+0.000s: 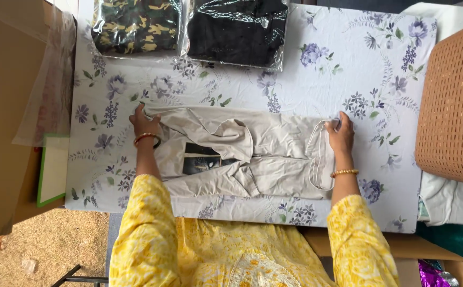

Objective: The person folds a beige t-shirt on a table, folding the sleeves in and rolling the body, then wraps the folded shirt in a clear plastic bag and sets it with other packed garments. The person then unfolds a green floral garment and begins folding it.

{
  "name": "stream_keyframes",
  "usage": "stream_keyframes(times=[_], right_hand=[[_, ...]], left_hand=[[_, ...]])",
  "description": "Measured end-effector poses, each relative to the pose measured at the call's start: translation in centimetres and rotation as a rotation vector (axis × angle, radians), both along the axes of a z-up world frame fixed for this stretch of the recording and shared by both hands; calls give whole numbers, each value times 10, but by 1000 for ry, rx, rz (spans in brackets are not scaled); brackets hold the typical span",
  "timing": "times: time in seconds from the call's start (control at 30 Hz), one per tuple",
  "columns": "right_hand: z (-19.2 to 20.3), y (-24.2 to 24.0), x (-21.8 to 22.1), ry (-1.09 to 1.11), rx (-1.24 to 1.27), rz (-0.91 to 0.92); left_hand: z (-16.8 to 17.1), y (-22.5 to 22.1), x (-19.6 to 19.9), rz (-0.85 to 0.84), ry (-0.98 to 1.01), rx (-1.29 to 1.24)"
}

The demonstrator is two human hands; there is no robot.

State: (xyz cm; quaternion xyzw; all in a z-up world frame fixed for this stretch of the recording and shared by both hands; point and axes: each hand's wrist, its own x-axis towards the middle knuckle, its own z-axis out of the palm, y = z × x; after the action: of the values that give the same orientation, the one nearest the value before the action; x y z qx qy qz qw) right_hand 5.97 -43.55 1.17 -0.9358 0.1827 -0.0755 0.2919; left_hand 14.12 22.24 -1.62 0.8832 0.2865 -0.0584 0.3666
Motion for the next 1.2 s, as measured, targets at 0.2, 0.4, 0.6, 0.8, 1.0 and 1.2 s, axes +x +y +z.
stream_keyframes(times=[0.2, 0.4, 0.6, 0.8, 1.0, 1.2], right_hand=[[12, 10, 25, 478, -11, -196], [44, -20, 35, 285, 92, -178], [24, 4, 47, -24, -308, 66], [45, 97, -56, 204, -489, 400], [67, 71, -102, 332, -584, 200], [41, -57, -159, 125, -190, -1017]], left_hand=[[25, -4, 25, -63, 242, -2], [50, 13, 59, -160, 15, 36], [53, -34, 77, -273, 13, 403], [37, -102, -45, -830, -244, 413], [40, -157, -106, -952, -269, 235], [53, -156, -122, -883, -294, 217]])
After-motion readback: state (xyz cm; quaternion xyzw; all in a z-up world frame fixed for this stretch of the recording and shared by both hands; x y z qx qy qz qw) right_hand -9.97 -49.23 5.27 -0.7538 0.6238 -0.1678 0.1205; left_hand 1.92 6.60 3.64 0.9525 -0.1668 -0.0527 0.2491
